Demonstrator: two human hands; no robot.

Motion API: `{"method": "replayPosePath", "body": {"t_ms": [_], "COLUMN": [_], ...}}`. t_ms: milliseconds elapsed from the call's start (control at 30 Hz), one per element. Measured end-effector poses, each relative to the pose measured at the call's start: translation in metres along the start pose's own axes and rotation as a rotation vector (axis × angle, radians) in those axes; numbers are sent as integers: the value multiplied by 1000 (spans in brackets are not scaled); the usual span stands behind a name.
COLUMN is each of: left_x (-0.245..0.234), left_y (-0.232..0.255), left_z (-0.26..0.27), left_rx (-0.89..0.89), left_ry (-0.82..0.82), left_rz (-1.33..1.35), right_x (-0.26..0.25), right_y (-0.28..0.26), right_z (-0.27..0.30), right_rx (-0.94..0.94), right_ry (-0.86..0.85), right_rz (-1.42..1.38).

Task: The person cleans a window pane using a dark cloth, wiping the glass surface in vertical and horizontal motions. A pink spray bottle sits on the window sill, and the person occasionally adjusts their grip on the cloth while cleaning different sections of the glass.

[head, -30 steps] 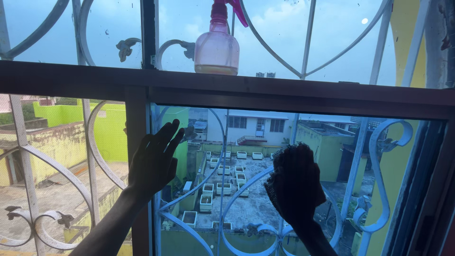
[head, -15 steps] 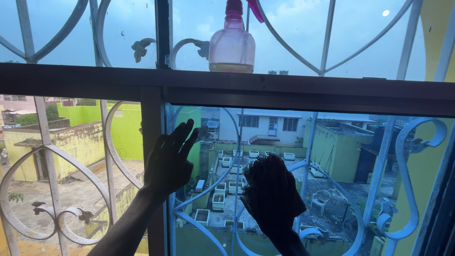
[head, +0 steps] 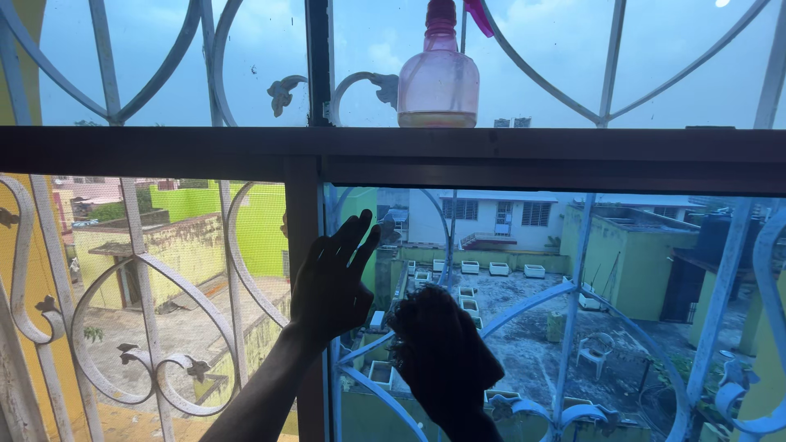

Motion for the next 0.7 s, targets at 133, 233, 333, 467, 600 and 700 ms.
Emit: {"method": "replayPosePath", "body": {"t_ms": [133, 233, 333, 467, 600, 700], "left_x": [-1, 1, 4, 3, -1, -6], "left_y": [-2, -3, -5, -5, -3, -2], "left_z": [2, 3, 2, 5, 4, 4], "left_rx": [9, 4, 25, 12, 22, 34], "left_ry": [10, 31, 27, 18, 69, 76], "left_rz": [33, 28, 29, 47, 77, 129], "right_x": [11, 19, 28, 40, 43, 41], "right_y": [-25, -37, -48, -70, -76, -70], "right_z": [-2, -4, -5, -8, -10, 1], "right_rx": [-53, -7, 137, 218, 370, 175], "right_ry": [103, 82, 122, 89, -49, 43], "right_rz": [14, 4, -207, -290, -489, -396]}}
Point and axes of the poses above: each hand's wrist, its own z-axis away from the middle knuckle, its own x-axis out of the palm, y = z × x, the point moved 2 cm from there along -z, towards the middle knuckle, and after that the axes turned 2 degrees about -x, right-handed, at the moved point
